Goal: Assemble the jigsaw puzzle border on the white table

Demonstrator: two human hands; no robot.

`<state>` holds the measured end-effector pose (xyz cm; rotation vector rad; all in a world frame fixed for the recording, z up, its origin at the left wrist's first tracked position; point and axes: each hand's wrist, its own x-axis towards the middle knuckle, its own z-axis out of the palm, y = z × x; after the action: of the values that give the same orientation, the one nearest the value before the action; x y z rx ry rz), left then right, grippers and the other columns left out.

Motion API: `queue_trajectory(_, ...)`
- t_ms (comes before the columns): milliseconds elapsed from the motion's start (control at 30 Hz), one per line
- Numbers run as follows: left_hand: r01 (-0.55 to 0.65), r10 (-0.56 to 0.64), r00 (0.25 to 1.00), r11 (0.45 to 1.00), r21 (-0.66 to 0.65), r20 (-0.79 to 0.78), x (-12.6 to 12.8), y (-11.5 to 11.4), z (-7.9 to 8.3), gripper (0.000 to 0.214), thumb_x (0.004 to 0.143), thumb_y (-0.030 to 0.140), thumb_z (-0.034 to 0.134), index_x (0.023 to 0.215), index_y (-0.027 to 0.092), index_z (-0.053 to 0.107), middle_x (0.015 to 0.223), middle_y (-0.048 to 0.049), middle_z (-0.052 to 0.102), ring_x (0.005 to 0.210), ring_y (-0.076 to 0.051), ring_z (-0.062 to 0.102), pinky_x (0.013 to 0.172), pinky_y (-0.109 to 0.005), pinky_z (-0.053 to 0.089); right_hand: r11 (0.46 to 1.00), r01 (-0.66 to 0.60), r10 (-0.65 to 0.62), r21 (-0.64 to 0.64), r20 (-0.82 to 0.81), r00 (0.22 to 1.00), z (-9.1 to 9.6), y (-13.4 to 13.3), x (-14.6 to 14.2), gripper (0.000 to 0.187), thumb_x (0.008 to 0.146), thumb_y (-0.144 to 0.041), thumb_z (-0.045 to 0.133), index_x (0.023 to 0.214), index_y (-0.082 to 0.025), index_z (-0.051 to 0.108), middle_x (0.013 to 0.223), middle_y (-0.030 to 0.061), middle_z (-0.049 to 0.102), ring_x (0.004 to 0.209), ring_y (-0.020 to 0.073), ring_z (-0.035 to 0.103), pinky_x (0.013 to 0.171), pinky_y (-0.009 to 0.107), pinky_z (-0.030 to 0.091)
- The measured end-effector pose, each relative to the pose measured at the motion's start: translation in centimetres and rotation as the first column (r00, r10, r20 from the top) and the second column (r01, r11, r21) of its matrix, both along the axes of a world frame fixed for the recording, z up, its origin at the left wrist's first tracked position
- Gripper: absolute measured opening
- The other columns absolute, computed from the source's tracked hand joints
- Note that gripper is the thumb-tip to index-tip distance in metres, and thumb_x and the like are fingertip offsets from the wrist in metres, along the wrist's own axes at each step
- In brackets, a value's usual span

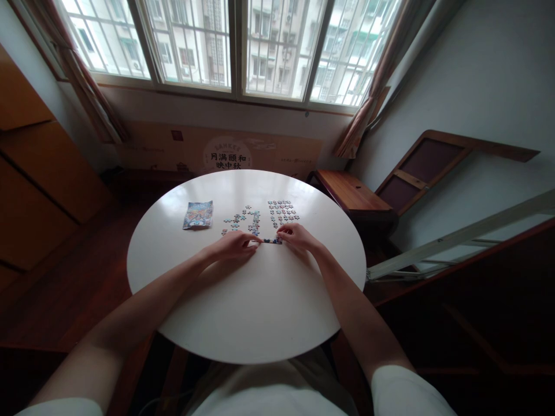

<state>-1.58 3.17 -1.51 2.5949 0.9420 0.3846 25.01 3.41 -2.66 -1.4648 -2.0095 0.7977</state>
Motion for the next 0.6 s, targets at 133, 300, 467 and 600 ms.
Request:
queue_trajectory(133, 0.002, -0.002, 1.0, 1.0, -0.007, -0.003, 0.08, -0.13, 0.22, 0.036, 0.087, 0.036, 0.05, 0.115, 0.022, 0.068, 0.054, 0.0057, 0.046, 0.049, -0.008, 0.039, 0.053, -0.02, 0.025, 1.0, -0.001, 0.001, -0.007, -0.003, 1.0, 0.02, -0.05, 0.02, 0.025, 0.08, -0.035, 0.06, 0.088, -0.014, 0.071, 0.083, 0.0068, 0.073, 0.074, 0.0165, 0.064, 0.066, 0.025, 0.046)
queue_trajectory(300, 0.005, -0.005, 1.0, 1.0, -0.009, 0.002, 0.06, -0.04, 0.06, 0.037, 0.087, 0.037, 0.049, 0.115, 0.023, 0.068, 0.054, 0.0056, 0.046, 0.049, -0.008, 0.039, 0.053, -0.02, 0.025, 1.0, -0.002, 0.002, -0.003, -0.004, 1.0, -0.01, -0.05, 0.0, 0.024, 0.08, -0.034, 0.059, 0.088, -0.014, 0.071, 0.082, 0.0062, 0.072, 0.074, 0.0164, 0.064, 0.065, 0.025, 0.045)
queue_trajectory(467, 0.002, -0.002, 1.0, 1.0, -0.01, 0.002, -0.01, 0.01, -0.02, 0.037, 0.086, 0.037, 0.05, 0.115, 0.023, 0.068, 0.053, 0.0057, 0.044, 0.05, -0.008, 0.039, 0.053, -0.02, 0.024, 1.0, 0.008, -0.008, 0.002, 0.012, 1.0, 0.09, -0.1, -0.04, 0.023, 0.08, -0.033, 0.06, 0.088, -0.014, 0.071, 0.081, 0.0061, 0.072, 0.073, 0.0157, 0.063, 0.064, 0.024, 0.045)
queue_trajectory(600, 0.0, 0.0, 1.0, 1.0, -0.012, 0.0, 0.05, -0.15, 0.25, 0.037, 0.087, 0.037, 0.049, 0.115, 0.023, 0.068, 0.053, 0.0057, 0.043, 0.049, -0.008, 0.038, 0.053, -0.02, 0.024, 1.0, -0.003, 0.003, 0.007, 0.014, 1.0, 0.08, -0.08, -0.04, 0.023, 0.08, -0.032, 0.059, 0.088, -0.014, 0.071, 0.083, 0.0061, 0.072, 0.074, 0.0155, 0.063, 0.065, 0.024, 0.045)
